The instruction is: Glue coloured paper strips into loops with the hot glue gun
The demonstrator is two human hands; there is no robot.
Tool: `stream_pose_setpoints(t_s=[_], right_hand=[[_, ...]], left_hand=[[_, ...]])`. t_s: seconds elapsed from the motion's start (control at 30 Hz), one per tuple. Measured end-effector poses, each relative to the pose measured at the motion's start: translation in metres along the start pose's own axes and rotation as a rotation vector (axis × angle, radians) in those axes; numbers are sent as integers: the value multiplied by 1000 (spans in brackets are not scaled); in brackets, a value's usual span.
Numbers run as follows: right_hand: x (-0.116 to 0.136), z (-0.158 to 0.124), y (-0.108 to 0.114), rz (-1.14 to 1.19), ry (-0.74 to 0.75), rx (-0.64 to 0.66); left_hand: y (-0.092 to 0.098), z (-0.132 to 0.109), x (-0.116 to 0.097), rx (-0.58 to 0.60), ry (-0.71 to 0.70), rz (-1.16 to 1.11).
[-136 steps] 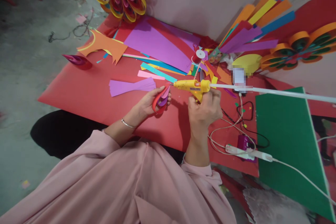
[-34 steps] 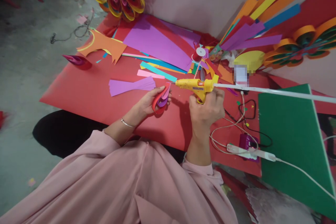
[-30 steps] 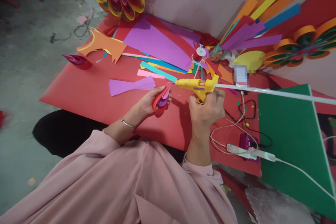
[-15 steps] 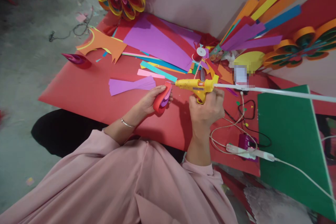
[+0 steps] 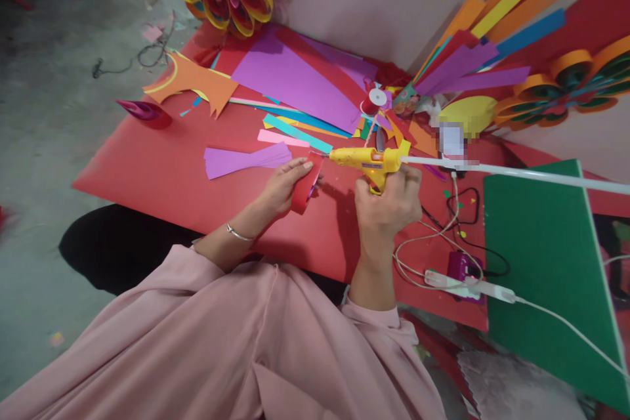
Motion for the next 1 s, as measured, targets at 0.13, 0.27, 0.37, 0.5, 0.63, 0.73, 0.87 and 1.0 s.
stream_pose_setpoints(t_s=[0.13,0.27,0.37,0.5,0.63,0.73,0.87,1.0], right_hand=[[-1,1,1,-27,1,-23],[1,1,3,-8,-24,-9],[5,1,3,11,-54,42],[7,2,5,11,-85,81],[5,3,9,2,-104,83],[5,2,9,22,-110,71],[7,0,4,34,-85,61],[10,-2,0,13,-49,32]], left_hand=[[-1,0,0,-12,-51,14],[0,0,1,-3,-84,40],[0,0,2,-21,-107,77],[0,-1,1,-51,-108,89],[-2,-1,-1,-32,-65,34],[-4,0,-5,0,2,-56],[-5,1,-10,25,177,-193],[-4,1,-14,54,266,-200]])
Point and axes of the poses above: each hand's wrist, its own z-axis towards the middle knuckle, its own y-axis out of the back of the hand, x = y × z, the point moved 1 cm from there along z, towards the middle knuckle, and after that the axes turned 6 degrees about -y, right-handed, at the moved point
